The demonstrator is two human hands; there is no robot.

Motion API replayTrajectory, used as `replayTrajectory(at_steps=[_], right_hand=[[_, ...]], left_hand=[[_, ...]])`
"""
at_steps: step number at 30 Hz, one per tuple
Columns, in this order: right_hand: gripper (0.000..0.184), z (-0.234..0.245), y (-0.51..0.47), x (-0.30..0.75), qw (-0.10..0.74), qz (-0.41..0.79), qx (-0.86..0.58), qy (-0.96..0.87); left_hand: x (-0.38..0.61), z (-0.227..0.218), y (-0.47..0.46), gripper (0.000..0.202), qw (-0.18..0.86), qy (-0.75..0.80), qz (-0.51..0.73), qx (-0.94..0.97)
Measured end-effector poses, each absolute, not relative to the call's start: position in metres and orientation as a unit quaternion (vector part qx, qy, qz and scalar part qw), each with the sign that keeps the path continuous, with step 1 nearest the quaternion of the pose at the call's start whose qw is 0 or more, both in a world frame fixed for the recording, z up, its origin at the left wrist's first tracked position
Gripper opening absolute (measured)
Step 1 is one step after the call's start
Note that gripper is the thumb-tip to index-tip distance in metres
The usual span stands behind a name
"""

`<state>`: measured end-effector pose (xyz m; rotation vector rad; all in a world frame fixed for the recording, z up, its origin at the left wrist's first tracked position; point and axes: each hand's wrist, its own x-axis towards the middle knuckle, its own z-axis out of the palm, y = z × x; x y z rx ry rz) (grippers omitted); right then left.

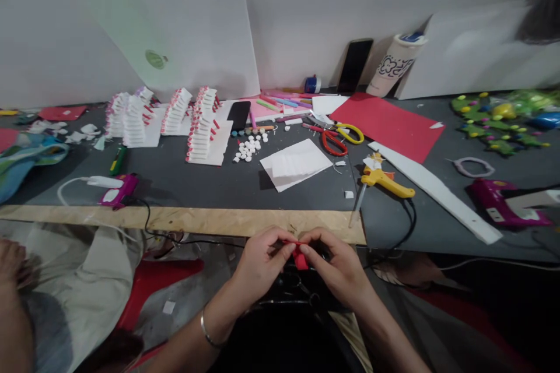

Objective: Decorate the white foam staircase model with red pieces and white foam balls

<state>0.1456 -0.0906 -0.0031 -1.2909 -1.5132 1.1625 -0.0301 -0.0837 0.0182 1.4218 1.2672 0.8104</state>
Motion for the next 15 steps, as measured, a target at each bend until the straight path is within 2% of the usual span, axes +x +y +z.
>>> replayTrajectory(at_steps=[5, 12, 15], right_hand=[[0.022, -0.003, -0.087, 0.149, 0.403, 0.468, -0.507, -0.601], [0.021, -0.009, -0.087, 0.152, 0.435, 0.466, -0.506, -0.581], [0.020, -0.013, -0.088, 0.153, 0.428, 0.475, -0.507, -0.578]], left_hand=[[-0.024, 0.020, -0.082, 0.011, 0.503, 0.531, 0.346, 0.588], [-0.022, 0.017, -0.075, 0.035, 0.614, 0.513, 0.361, 0.479], [-0.024, 0.015, -0.072, 0.038, 0.643, 0.498, 0.372, 0.448]])
